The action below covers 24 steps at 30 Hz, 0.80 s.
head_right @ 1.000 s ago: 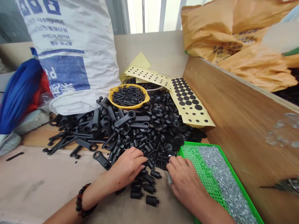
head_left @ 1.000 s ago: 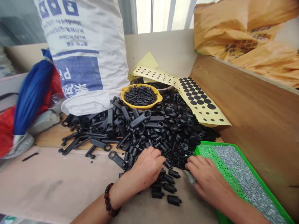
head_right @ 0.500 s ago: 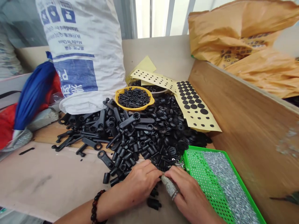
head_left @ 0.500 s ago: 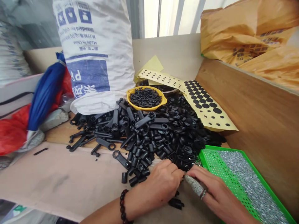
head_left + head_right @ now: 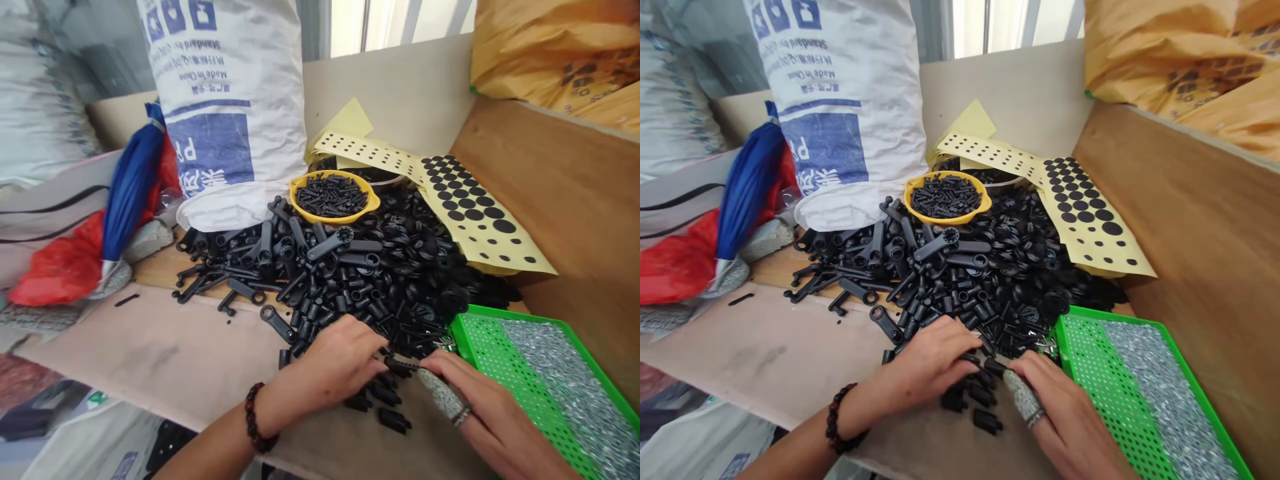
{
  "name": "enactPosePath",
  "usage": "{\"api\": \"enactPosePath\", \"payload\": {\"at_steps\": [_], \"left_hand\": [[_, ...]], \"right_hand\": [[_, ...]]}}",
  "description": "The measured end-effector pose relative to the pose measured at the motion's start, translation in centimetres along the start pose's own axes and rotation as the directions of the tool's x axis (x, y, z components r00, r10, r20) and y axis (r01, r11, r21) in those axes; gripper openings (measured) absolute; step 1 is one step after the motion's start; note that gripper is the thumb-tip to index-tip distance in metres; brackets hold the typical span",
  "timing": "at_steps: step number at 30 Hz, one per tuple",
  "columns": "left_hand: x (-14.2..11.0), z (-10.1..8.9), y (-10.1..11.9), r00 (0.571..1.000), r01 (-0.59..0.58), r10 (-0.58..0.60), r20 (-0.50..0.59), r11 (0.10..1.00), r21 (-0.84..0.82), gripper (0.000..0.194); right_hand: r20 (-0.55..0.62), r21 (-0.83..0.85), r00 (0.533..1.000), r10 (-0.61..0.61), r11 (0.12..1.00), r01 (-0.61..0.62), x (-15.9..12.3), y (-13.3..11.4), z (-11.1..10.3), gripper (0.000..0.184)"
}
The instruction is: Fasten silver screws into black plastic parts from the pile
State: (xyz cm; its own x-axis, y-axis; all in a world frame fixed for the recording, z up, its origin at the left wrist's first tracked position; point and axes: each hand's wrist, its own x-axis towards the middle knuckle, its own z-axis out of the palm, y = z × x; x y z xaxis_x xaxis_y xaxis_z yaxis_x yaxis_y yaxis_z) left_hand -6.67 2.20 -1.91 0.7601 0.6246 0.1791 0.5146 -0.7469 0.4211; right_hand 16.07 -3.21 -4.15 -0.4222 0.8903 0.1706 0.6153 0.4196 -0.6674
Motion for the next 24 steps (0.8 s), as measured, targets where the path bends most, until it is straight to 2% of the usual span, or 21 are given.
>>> {"api": "enactPosePath", "payload": {"at_steps": [2,5,9,12,15,17,18,19,20,22,24], "left_hand": [[-1.8,-1.3,-0.7,0.997,0.080,-0.079,-0.017,0.996,0.037,0.015],[-4.9,-1.8,-0.7,0.973,0.208,-0.223,0.064,0.961,0.181,0.012],[-7.8,1.0,0.8,0.922,0.284,-0.356,0.149,0.887,0.364,0.005],[-8.3,3.0,1.5,0.890,0.359,-0.439,0.125,0.843,0.401,0.006],[-7.7,2.8,1.5,0.899,0.406,-0.433,0.071,0.881,0.243,0.008],[-6.9,1.8,1.4,0.906,0.423,-0.423,0.015,0.905,-0.031,0.010],[-6.4,1.2,1.3,0.896,0.432,-0.443,-0.013,0.879,-0.203,0.014],[-5.8,0.8,1.3,0.878,0.433,-0.478,-0.025,0.816,-0.383,0.018],[-5.1,0.5,1.4,0.855,0.427,-0.519,-0.011,0.715,-0.554,0.021],[-3.7,0.3,1.5,0.808,0.386,-0.584,0.076,0.428,-0.817,0.026],[-2.3,0.5,1.8,0.777,0.306,-0.607,0.164,0.138,-0.942,0.032]], "right_hand": [[-0.020,-0.043,1.000,-0.018,0.999,0.017,-0.1,0.0,-0.3,0.034],[-0.086,-0.094,0.994,-0.063,0.994,0.055,0.0,-0.1,-0.4,0.032],[-0.140,-0.102,0.985,-0.100,0.991,0.086,0.0,-0.2,0.7,0.030],[-0.126,-0.084,0.987,-0.098,0.993,0.088,-0.3,-0.2,1.5,0.027],[-0.069,-0.094,0.988,-0.135,0.987,0.128,-0.3,-0.9,1.4,0.026],[-0.038,-0.086,0.986,-0.164,0.983,0.161,-0.1,-1.7,0.9,0.026],[-0.035,-0.074,0.984,-0.173,0.983,0.170,0.1,-2.1,0.8,0.025],[-0.048,-0.061,0.983,-0.180,0.982,0.177,0.2,-2.6,0.6,0.024],[-0.053,-0.048,0.982,-0.183,0.982,0.181,0.4,-3.0,0.6,0.022],[-0.077,-0.026,0.980,-0.181,0.983,0.180,0.6,-3.6,0.8,0.017],[-0.119,-0.018,0.976,-0.182,0.983,0.181,0.6,-3.7,1.3,0.014]]}}
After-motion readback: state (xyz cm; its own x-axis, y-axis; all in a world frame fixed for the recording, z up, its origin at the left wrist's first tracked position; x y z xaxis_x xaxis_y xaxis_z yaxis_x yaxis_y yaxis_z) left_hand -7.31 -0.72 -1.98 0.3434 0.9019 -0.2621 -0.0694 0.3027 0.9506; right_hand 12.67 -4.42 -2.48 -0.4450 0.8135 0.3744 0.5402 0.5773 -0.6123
